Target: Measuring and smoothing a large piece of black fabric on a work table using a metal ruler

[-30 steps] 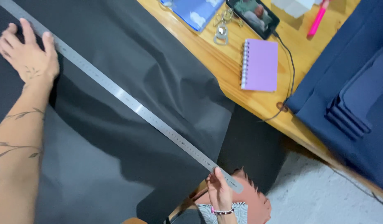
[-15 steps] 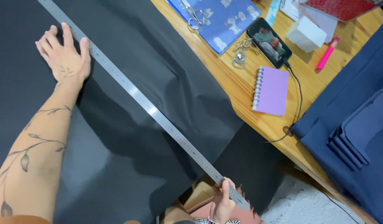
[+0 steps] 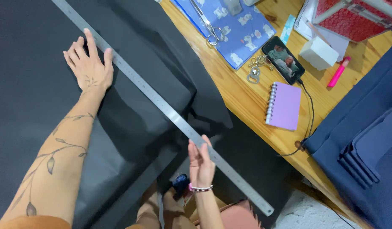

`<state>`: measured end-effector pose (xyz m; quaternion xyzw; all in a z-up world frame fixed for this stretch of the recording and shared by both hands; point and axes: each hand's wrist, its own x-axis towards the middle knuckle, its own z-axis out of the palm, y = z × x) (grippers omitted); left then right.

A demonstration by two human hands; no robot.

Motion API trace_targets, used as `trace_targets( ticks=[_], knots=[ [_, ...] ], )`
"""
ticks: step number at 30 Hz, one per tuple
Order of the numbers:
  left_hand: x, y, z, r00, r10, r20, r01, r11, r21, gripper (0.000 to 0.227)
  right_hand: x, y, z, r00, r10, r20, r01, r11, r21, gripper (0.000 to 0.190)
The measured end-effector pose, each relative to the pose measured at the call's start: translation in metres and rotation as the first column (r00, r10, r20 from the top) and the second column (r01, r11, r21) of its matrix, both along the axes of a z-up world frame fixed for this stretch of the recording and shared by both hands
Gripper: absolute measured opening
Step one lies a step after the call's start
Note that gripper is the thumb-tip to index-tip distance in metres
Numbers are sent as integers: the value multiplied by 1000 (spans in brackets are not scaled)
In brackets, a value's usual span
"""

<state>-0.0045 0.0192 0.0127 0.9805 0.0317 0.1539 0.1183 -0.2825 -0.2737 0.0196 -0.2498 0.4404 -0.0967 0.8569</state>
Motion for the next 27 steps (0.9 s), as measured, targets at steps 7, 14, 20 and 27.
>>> trace_targets(
  ticks=[7, 14, 20, 27],
  knots=[
    [5, 1, -14, 997, 78, -5, -77, 994, 79, 67, -13, -105, -7, 913, -162, 375, 187, 982, -31, 33],
    [4, -3, -15, 996, 59, 66, -64, 994, 84, 60, 12, -177, 65, 899, -305, 315, 371, 912, -174, 23],
    [10, -1, -28, 997, 75, 16, -75, 997, 12, 67, 40, -317, 1, 929, -288, 232, 338, 916, -218, 19],
    [5, -6, -14, 994, 77, 77, -84, 992, 90, 63, 53, -381, -39, 901, -352, 252, 402, 896, -186, 31]
  ],
)
